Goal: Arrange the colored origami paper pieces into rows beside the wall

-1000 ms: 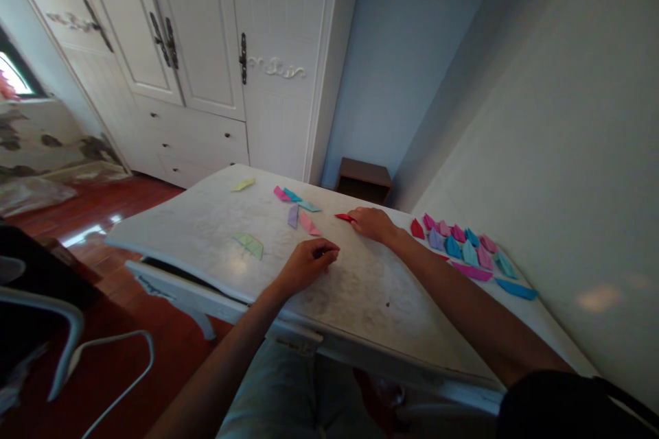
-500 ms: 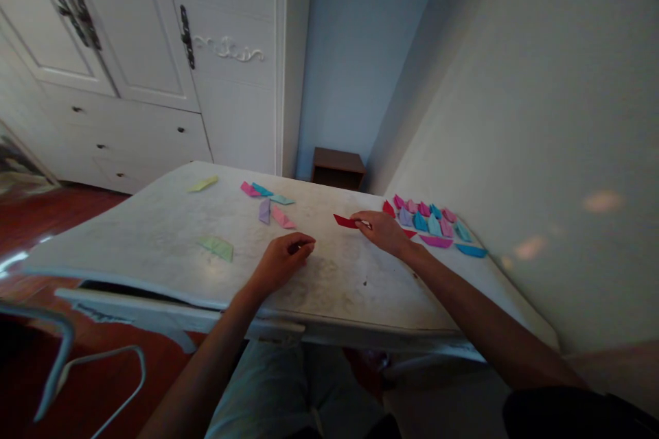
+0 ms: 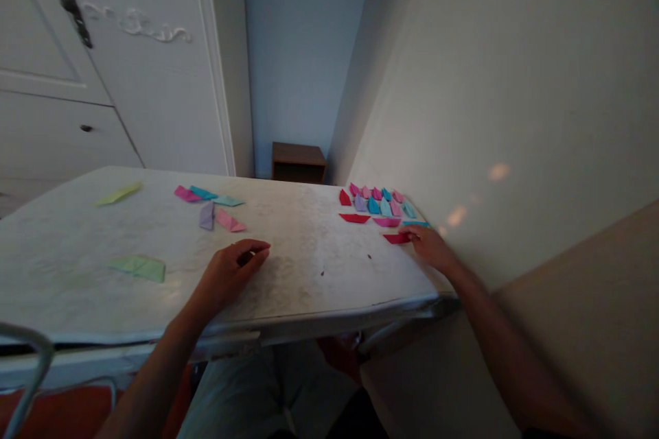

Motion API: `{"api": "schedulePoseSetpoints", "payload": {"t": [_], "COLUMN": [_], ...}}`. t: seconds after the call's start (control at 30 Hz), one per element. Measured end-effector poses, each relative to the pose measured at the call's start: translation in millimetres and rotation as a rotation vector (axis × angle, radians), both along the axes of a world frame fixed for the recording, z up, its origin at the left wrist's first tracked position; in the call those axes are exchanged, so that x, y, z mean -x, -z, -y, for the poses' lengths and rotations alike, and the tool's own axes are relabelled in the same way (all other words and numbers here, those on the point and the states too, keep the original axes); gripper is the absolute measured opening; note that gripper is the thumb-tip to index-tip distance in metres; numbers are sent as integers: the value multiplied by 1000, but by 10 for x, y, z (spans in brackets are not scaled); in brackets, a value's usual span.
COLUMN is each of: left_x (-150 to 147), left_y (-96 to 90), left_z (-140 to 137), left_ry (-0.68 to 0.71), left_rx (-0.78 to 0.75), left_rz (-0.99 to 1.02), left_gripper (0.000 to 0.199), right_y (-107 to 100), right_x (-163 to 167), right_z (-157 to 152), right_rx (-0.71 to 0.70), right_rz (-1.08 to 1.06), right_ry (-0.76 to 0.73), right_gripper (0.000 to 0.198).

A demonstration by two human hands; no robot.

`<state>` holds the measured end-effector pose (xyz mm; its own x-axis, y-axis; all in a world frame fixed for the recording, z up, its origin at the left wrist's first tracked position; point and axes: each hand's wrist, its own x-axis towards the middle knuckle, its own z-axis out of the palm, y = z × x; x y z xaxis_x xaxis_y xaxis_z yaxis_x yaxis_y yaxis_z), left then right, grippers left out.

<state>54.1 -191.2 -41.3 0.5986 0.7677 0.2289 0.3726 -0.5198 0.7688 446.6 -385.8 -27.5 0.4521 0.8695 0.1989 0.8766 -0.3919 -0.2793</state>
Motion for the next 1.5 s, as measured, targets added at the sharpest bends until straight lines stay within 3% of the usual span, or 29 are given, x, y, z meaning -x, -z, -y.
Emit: {"api": "schedulePoseSetpoints", "payload": {"t": [0.17,0.3,0.43,0.6,0.73,1.2,1.37,1.5], "left_x": [-9,-23,-28,-16,-15,4,-9,-4], "left_y": [15,10,17,32,23,67,50,29], "left_z": [-10,-14,-22,-19,-6,-39,-16,17], "left_ry": [9,-9,-23,-44,-45,-45,-43,-19], "left_rx": [-50,-50,-45,-48,-38,-39,-47,-48], "left_rz": [-71,-119,-124,-126,-123,-132,-91,-38], "left_gripper": [43,44,46,43,42,42,40,37], "right_y": [5,32,74,75,75,149,147,65], "right_x": [-244,-256,-52,305,349,27,115,365], "right_z": [225,244,255,288,271,226,246,105], "right_rx": [82,56,62,220,309,209,61,-113], "right_rz": [53,112,184,207,185,187,249,150], "right_ry": [154,223,259,271,340,313,265,103], "right_gripper": [39,47,55,44,44,46,43,38]}}
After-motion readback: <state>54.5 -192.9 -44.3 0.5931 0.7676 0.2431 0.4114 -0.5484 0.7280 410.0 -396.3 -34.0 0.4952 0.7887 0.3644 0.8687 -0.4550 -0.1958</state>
